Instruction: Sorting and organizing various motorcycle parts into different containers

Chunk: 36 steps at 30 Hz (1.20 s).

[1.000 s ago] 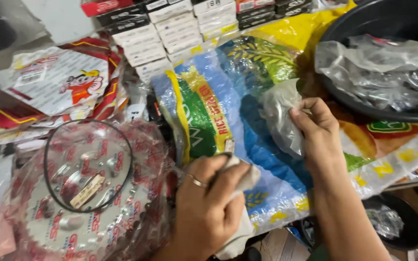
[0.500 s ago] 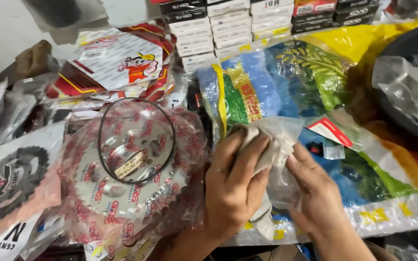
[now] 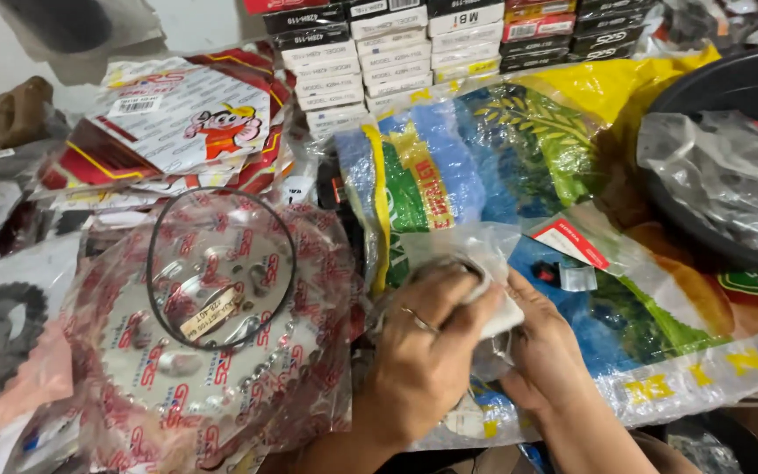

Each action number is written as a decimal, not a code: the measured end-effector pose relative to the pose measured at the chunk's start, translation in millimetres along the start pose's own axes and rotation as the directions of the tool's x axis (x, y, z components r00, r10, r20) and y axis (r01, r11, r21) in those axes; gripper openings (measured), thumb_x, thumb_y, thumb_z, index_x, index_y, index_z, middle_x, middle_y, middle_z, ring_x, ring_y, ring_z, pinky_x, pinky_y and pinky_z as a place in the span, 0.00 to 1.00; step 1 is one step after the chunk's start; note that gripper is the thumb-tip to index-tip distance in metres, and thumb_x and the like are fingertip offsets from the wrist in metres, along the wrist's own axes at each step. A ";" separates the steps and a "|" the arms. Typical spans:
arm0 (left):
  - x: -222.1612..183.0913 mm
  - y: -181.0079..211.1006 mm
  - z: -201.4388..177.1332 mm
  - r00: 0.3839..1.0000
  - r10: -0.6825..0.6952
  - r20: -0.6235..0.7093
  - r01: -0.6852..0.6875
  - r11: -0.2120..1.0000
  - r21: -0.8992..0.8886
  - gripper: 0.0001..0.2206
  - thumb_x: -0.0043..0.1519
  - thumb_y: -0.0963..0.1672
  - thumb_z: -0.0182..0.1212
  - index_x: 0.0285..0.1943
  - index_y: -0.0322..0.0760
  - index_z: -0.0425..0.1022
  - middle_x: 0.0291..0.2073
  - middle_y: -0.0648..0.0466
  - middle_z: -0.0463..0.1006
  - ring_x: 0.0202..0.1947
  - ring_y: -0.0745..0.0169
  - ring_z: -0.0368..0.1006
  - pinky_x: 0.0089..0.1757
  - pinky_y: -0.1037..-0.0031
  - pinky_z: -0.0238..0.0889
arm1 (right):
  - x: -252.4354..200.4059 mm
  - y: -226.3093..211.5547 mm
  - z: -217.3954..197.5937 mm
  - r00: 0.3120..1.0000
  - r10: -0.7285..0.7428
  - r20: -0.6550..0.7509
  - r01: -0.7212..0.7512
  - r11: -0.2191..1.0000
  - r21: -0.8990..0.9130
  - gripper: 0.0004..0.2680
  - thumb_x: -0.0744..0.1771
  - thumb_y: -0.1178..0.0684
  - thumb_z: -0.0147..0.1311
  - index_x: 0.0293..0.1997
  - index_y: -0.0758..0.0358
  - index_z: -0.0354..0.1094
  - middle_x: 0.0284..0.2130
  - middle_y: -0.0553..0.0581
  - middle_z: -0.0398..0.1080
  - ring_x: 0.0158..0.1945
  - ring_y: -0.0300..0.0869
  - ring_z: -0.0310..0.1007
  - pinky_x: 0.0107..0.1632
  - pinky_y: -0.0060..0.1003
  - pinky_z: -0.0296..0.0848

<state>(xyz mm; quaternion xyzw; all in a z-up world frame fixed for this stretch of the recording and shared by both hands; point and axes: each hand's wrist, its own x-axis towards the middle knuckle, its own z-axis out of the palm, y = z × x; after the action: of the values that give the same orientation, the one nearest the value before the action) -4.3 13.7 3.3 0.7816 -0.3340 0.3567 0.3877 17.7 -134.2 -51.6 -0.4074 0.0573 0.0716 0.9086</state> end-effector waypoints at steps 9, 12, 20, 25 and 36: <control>-6.9 -9.3 -3.8 0.909 -0.381 -0.171 0.338 0.912 -0.233 0.16 0.66 0.37 0.56 0.64 0.31 0.69 0.60 0.43 0.71 0.53 0.51 0.77 0.54 0.67 0.74 | -12.2 -35.4 0.0 0.945 -0.104 -0.310 0.059 0.987 -0.152 0.14 0.70 0.56 0.42 0.61 0.70 0.66 0.49 0.64 0.72 0.48 0.46 0.70 0.56 0.41 0.66; -13.7 -15.9 2.9 0.841 -0.541 -0.005 0.402 0.632 -0.663 0.16 0.69 0.38 0.52 0.67 0.32 0.65 0.44 0.50 0.74 0.30 0.66 0.70 0.33 0.77 0.68 | -12.4 -44.6 -6.2 0.961 -0.193 -0.197 0.186 0.981 -0.053 0.17 0.71 0.55 0.38 0.69 0.66 0.63 0.56 0.57 0.71 0.50 0.41 0.70 0.52 0.34 0.68; -18.7 -19.6 7.6 0.689 -0.679 0.255 0.559 0.273 -0.783 0.16 0.59 0.34 0.64 0.56 0.30 0.75 0.42 0.51 0.83 0.37 0.66 0.75 0.43 0.76 0.67 | -9.3 -19.4 27.7 0.964 -0.238 -0.115 0.193 0.931 -0.311 0.13 0.71 0.55 0.46 0.59 0.72 0.69 0.48 0.60 0.74 0.47 0.39 0.68 0.51 0.33 0.67; -18.4 -19.9 6.6 0.719 -0.693 0.046 0.478 0.446 -0.756 0.16 0.58 0.33 0.63 0.56 0.29 0.72 0.40 0.52 0.82 0.35 0.67 0.75 0.40 0.77 0.68 | -19.4 -24.4 28.5 0.833 -0.553 0.025 0.433 0.622 -0.653 0.18 0.67 0.63 0.51 0.66 0.67 0.60 0.51 0.60 0.69 0.50 0.42 0.69 0.53 0.34 0.72; -3.9 5.7 6.3 0.987 -0.069 0.142 0.111 0.943 -0.313 0.20 0.59 0.35 0.61 0.62 0.24 0.69 0.59 0.38 0.71 0.55 0.37 0.73 0.55 0.57 0.67 | -17.9 -1.7 19.0 0.967 0.021 -0.253 0.013 0.991 0.134 0.21 0.71 0.39 0.42 0.59 0.73 0.66 0.47 0.64 0.70 0.46 0.46 0.66 0.51 0.41 0.65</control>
<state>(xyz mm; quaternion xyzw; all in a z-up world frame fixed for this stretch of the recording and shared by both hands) -9.0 6.6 -0.5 0.7441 -0.3758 0.2283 0.5030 1.2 -122.6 -34.9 -0.3507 0.1785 0.0167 0.9192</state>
